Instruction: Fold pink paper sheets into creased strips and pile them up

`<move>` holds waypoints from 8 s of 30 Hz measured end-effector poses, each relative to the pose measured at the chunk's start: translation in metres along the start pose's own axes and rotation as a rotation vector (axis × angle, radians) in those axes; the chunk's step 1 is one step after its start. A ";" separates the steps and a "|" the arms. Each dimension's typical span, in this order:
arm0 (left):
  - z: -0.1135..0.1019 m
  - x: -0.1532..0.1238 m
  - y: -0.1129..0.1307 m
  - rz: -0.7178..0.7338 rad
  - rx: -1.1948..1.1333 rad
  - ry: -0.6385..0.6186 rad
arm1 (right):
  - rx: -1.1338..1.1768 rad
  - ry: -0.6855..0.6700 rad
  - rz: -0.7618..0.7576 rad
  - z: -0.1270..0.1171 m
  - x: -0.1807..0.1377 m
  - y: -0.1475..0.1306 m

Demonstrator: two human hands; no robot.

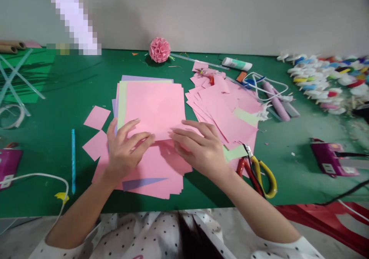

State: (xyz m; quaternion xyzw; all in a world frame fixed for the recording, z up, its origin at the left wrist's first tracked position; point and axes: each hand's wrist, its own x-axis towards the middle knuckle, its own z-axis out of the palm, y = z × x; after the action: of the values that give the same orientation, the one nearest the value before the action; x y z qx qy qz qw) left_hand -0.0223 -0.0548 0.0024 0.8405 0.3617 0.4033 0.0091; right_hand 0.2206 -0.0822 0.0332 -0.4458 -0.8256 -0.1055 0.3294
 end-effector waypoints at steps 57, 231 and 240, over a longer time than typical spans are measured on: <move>-0.002 0.009 -0.011 0.197 0.182 0.058 | -0.161 0.033 0.007 -0.026 -0.015 0.015; 0.007 -0.001 0.014 -0.097 -0.072 -0.037 | 0.114 -0.014 0.267 0.003 -0.020 -0.022; 0.006 -0.003 0.016 -0.091 -0.032 -0.127 | 0.041 0.034 0.157 0.011 -0.011 -0.043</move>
State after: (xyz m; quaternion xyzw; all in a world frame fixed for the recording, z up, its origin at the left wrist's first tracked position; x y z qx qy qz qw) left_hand -0.0100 -0.0674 0.0015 0.8468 0.3919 0.3540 0.0638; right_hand 0.1857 -0.1094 0.0232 -0.5004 -0.7845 -0.0700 0.3597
